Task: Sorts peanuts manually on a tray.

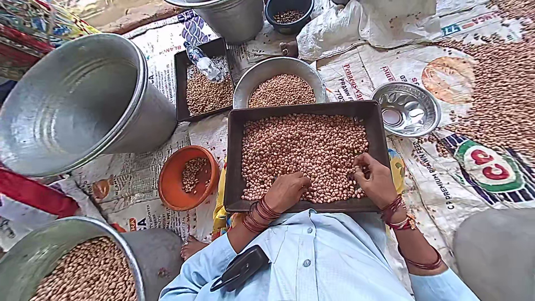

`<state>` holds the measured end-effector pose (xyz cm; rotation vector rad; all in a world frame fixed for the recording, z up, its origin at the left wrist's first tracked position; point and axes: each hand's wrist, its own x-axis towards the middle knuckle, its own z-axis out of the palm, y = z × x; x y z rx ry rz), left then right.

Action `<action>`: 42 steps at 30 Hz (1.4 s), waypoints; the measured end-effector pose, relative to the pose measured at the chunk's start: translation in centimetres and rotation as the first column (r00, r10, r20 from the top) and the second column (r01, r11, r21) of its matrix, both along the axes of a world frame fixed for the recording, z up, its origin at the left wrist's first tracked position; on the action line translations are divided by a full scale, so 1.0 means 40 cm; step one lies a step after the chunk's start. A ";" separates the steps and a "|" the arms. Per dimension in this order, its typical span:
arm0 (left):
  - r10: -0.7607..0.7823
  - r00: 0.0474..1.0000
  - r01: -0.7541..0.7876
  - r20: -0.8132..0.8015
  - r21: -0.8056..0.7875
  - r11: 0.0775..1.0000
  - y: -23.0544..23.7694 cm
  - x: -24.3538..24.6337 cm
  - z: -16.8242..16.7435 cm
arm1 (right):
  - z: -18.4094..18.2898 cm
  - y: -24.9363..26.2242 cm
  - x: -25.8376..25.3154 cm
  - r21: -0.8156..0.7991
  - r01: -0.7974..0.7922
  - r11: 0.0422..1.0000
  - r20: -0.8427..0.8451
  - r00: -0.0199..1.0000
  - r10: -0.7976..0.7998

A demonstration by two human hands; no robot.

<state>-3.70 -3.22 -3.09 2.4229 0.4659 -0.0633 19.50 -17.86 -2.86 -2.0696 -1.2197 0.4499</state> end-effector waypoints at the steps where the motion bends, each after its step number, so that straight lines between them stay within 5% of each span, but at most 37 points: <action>1: -0.006 1.000 0.006 -0.006 0.016 1.000 -0.001 0.000 -0.001 | 0.007 -0.005 0.009 0.026 0.033 0.999 -0.034 0.999 -0.032; 3: -0.017 1.000 0.017 -0.018 0.027 0.999 -0.005 0.001 -0.004 | 0.024 -0.010 0.012 -0.027 -0.002 1.000 -0.063 0.998 0.000; 6: -0.016 0.999 0.016 -0.037 -0.017 1.000 0.001 0.000 0.004 | 0.047 0.003 -0.019 -0.313 -0.190 0.930 -0.039 0.982 0.187; 9: 0.176 0.980 -0.158 0.094 -0.179 0.971 0.043 -0.025 0.018 | 0.052 0.028 -0.065 -0.515 -0.220 0.828 -0.004 0.967 0.255; 12: 0.455 0.870 -0.355 0.189 -0.401 0.845 0.109 -0.059 0.036 | 0.046 0.030 -0.081 -0.514 -0.203 0.833 0.048 0.963 0.264; 14: 0.519 0.826 -0.421 0.218 -0.373 0.827 0.135 -0.063 0.040 | 0.049 0.034 -0.084 -0.524 -0.208 0.826 0.042 0.962 0.269; 19: 0.342 0.931 -0.352 0.127 0.072 0.933 0.111 0.001 0.043 | 0.054 0.040 -0.075 -0.565 -0.229 0.793 -0.005 0.962 0.273; 25: 0.251 0.963 -0.264 0.099 0.169 0.949 0.096 0.022 0.031 | 0.010 0.020 -0.022 -0.045 -0.063 0.997 -0.285 0.957 0.048; 27: 0.240 0.967 -0.253 0.084 0.196 0.948 0.093 0.024 0.024 | 0.024 0.046 -0.024 -0.012 -0.038 0.999 -0.331 0.943 0.032; 29: 0.239 0.969 -0.247 0.062 0.202 0.948 0.093 0.028 0.021 | 0.036 0.087 -0.043 -0.010 -0.108 0.994 -0.196 0.975 0.104; 33: 0.318 0.946 -0.322 0.061 0.081 0.943 0.115 0.017 0.032 | 0.048 0.184 -0.093 -0.055 -0.255 0.965 0.083 0.962 0.259; 38: 0.606 0.789 -0.502 0.099 -0.464 0.730 0.155 -0.024 0.042 | 0.065 0.259 -0.113 -0.373 -0.290 0.881 0.098 0.932 0.348; 40: 0.569 0.821 -0.488 0.059 -0.445 0.751 0.148 -0.021 0.043 | 0.061 0.265 -0.107 -0.388 -0.299 0.872 0.056 0.936 0.346; 42: 0.451 0.890 -0.421 0.058 -0.269 0.866 0.127 -0.001 0.043 | 0.059 0.256 -0.092 -0.364 -0.302 0.881 0.013 0.944 0.329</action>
